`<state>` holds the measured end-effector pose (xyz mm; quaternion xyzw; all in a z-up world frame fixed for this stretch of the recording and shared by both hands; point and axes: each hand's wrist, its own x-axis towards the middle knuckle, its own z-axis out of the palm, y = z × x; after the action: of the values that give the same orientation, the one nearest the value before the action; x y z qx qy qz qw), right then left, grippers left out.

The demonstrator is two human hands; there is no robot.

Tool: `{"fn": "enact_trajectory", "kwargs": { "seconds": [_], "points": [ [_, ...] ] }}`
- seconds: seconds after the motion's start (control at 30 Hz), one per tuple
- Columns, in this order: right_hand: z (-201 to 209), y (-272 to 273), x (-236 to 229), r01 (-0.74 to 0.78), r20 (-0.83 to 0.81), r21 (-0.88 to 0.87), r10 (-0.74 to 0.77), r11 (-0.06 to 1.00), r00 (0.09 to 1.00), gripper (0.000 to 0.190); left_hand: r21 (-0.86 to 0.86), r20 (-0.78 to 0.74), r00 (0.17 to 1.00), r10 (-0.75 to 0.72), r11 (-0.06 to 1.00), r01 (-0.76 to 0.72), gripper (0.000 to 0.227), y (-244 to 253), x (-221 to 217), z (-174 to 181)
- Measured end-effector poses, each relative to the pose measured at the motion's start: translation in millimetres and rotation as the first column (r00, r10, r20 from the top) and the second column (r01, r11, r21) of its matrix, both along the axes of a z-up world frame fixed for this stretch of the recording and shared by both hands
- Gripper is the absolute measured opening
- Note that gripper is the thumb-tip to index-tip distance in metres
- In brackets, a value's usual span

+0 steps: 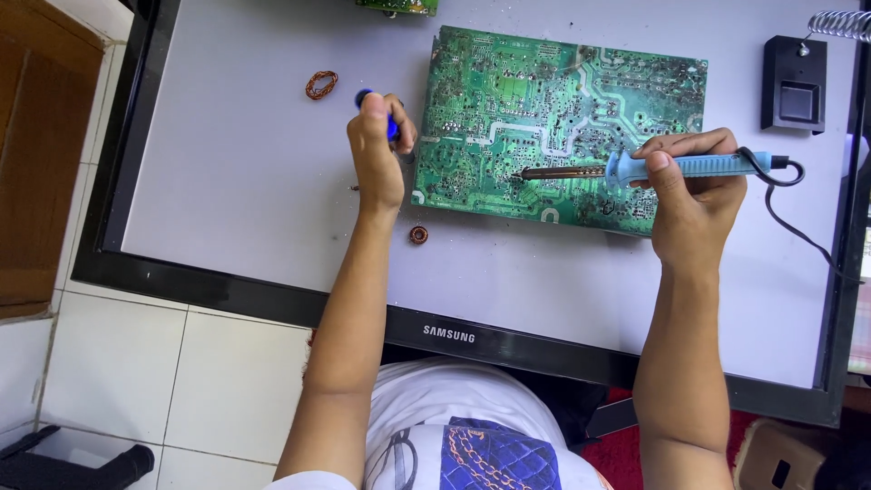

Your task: Desoldering components from a printed circuit board using a soldering iron and a desoldering pump.

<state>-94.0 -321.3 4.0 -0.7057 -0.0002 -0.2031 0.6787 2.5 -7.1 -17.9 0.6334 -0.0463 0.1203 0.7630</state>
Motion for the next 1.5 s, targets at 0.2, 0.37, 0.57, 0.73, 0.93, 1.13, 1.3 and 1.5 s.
{"fn": "enact_trajectory", "kwargs": {
  "seconds": [0.2, 0.37, 0.57, 0.73, 0.93, 1.13, 1.3, 1.5],
  "points": [
    [-1, 2, -2, -0.013, 0.016, -0.038, 0.013, 0.999, 1.000, 0.026, 0.209, 0.115, 0.986, -0.125, 0.973, 0.098, 0.049, -2, -5, 8],
    [7, 10, -7, 0.017, -0.016, -0.072, -0.018, 0.997, 1.000, 0.028, 0.140, 0.200, 0.963, -0.180, 0.978, 0.154, 0.033, 4, -2, 1],
    [3, 13, -9, 0.037, 0.045, -0.158, -0.030, 0.987, 0.999, 0.027, 0.171, 0.223, 0.940, -0.256, 0.960, 0.221, 0.023, 6, -4, -6],
    [6, 8, -8, -0.056, 0.089, -0.155, 0.071, 0.986, 0.994, 0.026, 0.165, 0.196, 0.964, -0.177, 0.976, 0.145, 0.025, -3, -4, -6],
    [5, 6, -13, -0.165, 0.105, -0.220, 0.192, 0.961, 0.976, 0.024, 0.212, 0.230, 0.972, -0.054, 0.977, 0.004, 0.032, 3, -1, -8],
    [4, 12, -13, -0.063, 0.095, -0.270, 0.092, 0.961, 0.991, 0.027, 0.109, 0.210, 0.977, -0.040, 0.994, 0.017, 0.031, 0, 1, -13],
    [12, 22, -11, -0.021, 0.123, -0.331, 0.065, 0.944, 0.990, 0.023, 0.078, 0.149, 0.985, -0.083, 0.994, 0.072, 0.030, -9, -4, -10],
    [36, 32, -11, -0.178, 0.055, -0.354, 0.211, 0.918, 0.976, 0.019, 0.044, 0.128, 0.990, -0.061, 0.997, 0.056, 0.034, -7, -2, -18]
  ]
}}
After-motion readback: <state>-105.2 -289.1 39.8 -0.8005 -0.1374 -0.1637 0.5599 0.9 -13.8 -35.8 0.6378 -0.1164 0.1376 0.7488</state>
